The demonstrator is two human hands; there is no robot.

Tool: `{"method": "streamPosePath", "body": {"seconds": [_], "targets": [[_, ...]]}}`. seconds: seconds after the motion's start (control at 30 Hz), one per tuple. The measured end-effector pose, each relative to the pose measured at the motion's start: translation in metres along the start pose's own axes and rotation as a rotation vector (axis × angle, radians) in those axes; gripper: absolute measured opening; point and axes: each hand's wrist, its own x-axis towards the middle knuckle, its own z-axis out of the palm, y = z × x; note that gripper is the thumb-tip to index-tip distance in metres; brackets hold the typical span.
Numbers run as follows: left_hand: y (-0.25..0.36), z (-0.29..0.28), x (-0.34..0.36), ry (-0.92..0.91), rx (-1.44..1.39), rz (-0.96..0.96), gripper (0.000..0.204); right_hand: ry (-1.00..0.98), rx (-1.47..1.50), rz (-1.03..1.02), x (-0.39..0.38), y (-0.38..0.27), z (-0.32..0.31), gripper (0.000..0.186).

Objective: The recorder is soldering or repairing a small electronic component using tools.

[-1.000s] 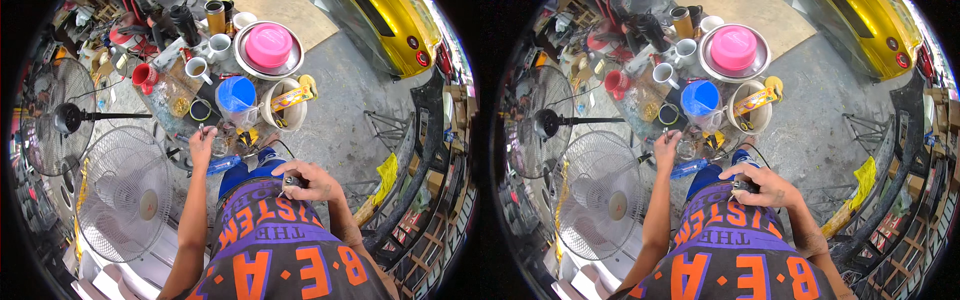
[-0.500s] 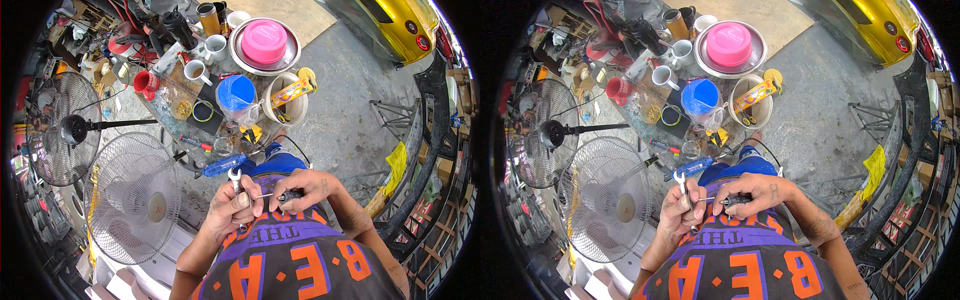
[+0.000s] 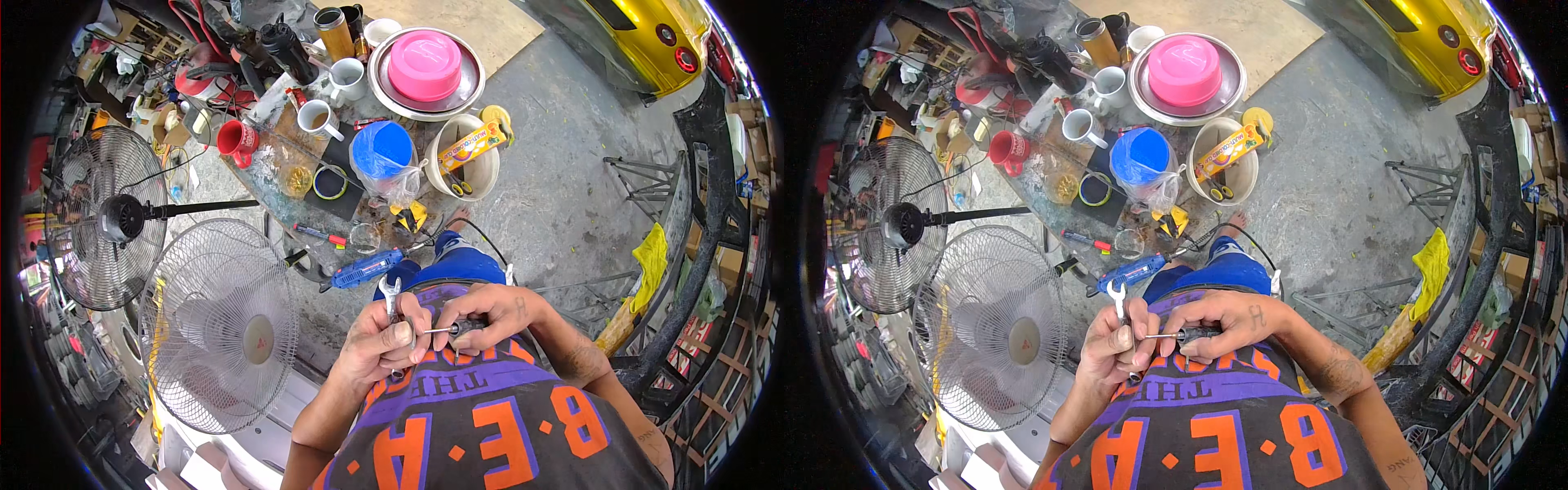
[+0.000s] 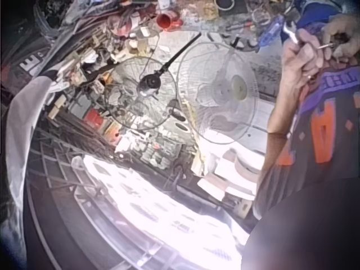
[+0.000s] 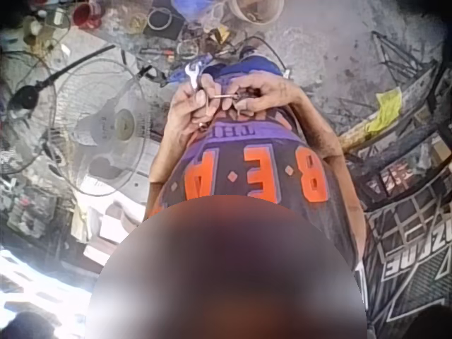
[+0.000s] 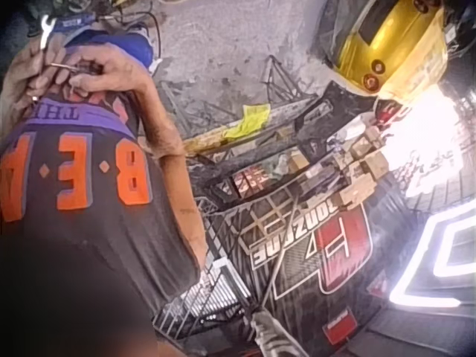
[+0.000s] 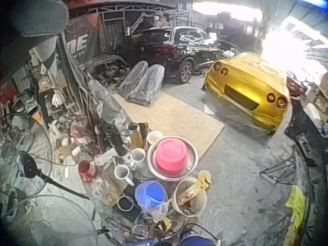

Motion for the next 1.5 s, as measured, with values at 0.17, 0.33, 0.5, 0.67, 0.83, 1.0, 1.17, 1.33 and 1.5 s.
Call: {"method": "streamPosePath", "body": {"seconds": [0.17,0.33,0.5,0.67,0.83,1.0,1.17,1.33,1.5], "targets": [[0.003,0.002,-0.003,0.028,0.021,-0.025,0.023,0.001,0.011,-0.025,0.000,0.001,0.002,0.022],[0.005,0.001,-0.004,0.016,0.002,-0.058,0.022,0.013,-0.013,-0.048,0.001,0.003,0.003,0.021],[0.005,0.004,-0.002,0.077,0.002,-0.073,0.025,0.010,-0.020,-0.027,0.001,0.002,0.002,0.021],[0.003,-0.001,-0.003,0.034,0.009,-0.047,0.024,0.011,-0.057,-0.056,0.001,0.002,0.001,0.024],[0.003,-0.001,-0.001,0.047,0.015,-0.044,0.026,0.024,-0.085,-0.082,0.002,0.002,0.001,0.024],[0.001,-0.003,0.001,0.011,0.013,-0.033,0.027,0.001,-0.086,0.003,0.001,0.006,-0.002,0.026],[0.001,-0.002,0.001,0.035,-0.001,-0.051,0.025,0.029,-0.081,-0.088,0.000,0.009,0.001,0.025],[0.007,0.005,0.001,0.045,0.026,-0.049,0.021,0.035,-0.075,-0.067,-0.001,0.005,0.002,0.027],[0.011,0.011,-0.002,0.157,0.142,-0.131,0.018,0.049,-0.151,-0.040,-0.003,0.008,0.005,0.027]]}}
